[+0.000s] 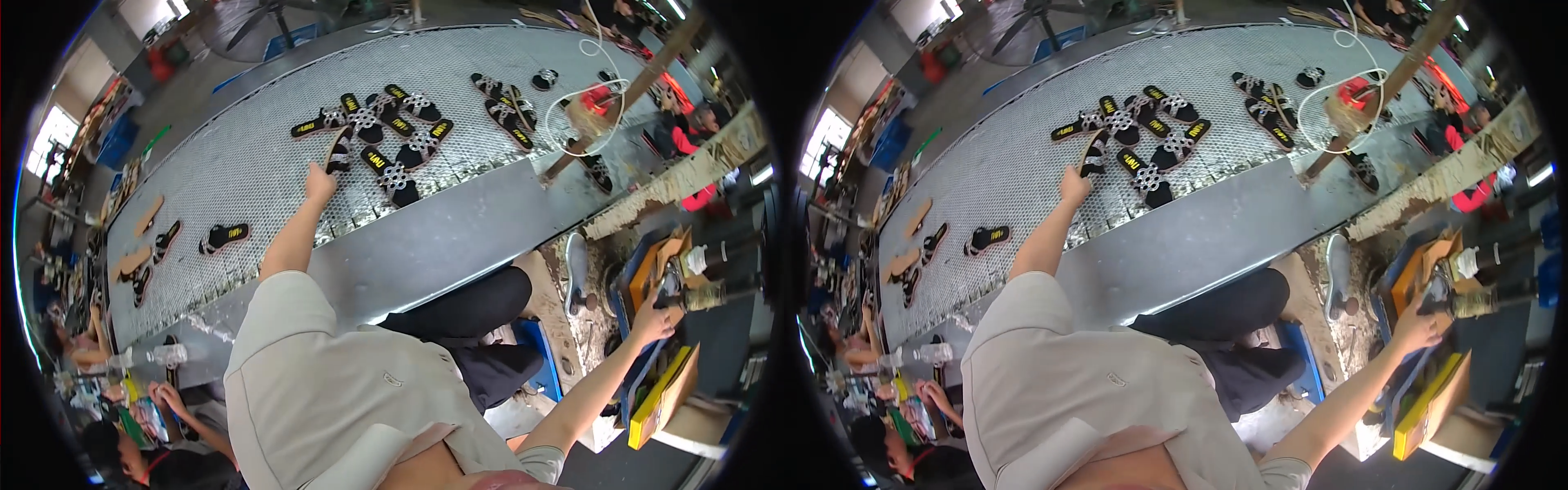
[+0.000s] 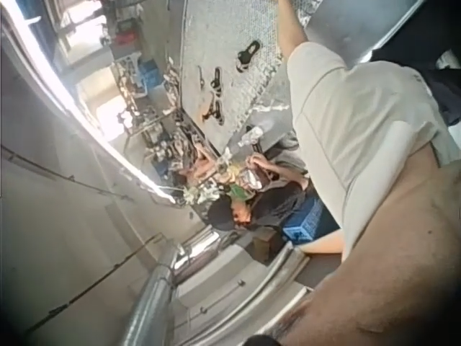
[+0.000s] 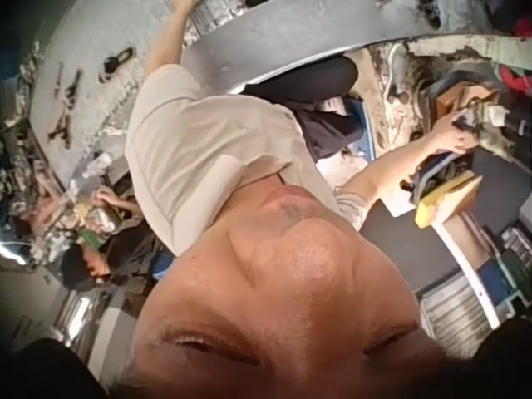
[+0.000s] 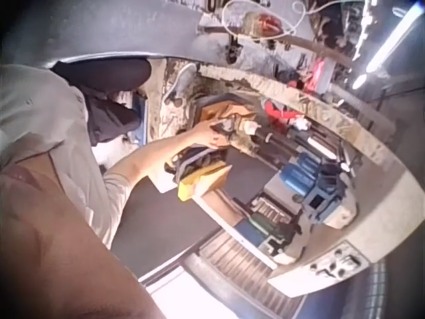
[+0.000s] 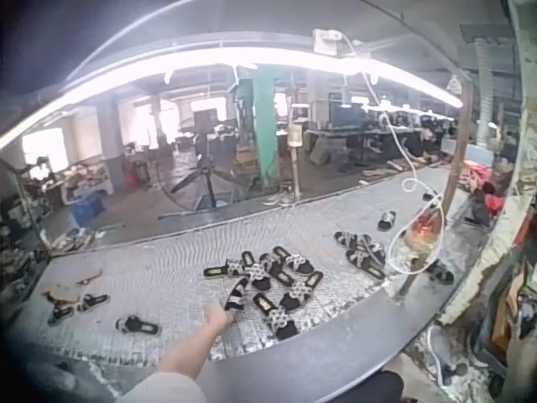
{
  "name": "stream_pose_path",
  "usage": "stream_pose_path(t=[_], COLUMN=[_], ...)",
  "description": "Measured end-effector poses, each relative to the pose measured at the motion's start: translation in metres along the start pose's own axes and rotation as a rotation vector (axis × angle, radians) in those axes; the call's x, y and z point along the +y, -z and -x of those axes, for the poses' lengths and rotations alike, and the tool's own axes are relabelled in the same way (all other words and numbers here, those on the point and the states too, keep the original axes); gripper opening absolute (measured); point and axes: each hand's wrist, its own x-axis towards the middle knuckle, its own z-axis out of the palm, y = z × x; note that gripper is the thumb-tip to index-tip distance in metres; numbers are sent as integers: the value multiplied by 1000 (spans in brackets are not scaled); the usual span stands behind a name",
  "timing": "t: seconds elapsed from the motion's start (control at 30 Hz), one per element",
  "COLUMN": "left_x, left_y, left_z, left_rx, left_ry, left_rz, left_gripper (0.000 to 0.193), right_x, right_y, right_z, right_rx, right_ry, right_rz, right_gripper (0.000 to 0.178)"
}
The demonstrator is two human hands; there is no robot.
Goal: The worker is seen putting the shoe into the machine to attach the sole.
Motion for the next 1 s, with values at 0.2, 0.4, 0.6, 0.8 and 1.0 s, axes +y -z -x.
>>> stream_pose_path(t=[0.2,0.4,0.6,0.8,1.0], left_x=[30,72,171,206,255], left_y=[0,-35,-35,-84,-93], left_z=[58,83,168,253,370], left_rx=[37,-140,-573,-880,-1254], left_ry=[-135,-244,-61,19,7], left_rz=[181,411,1281,1108,1413], left_gripper=[45,36,13,16,19], right_x=[0,-21,-55,-63,-28], right_y=[14,42,20,22,16], right_z=[-7,-12,-27,-22,11], right_rx=[-169,-192,118,428,203], right_ry=[-45,-64,-67,19,-204], right_rz=[19,26,-77,-205,-471], right_gripper=[97,91,78,90,81])
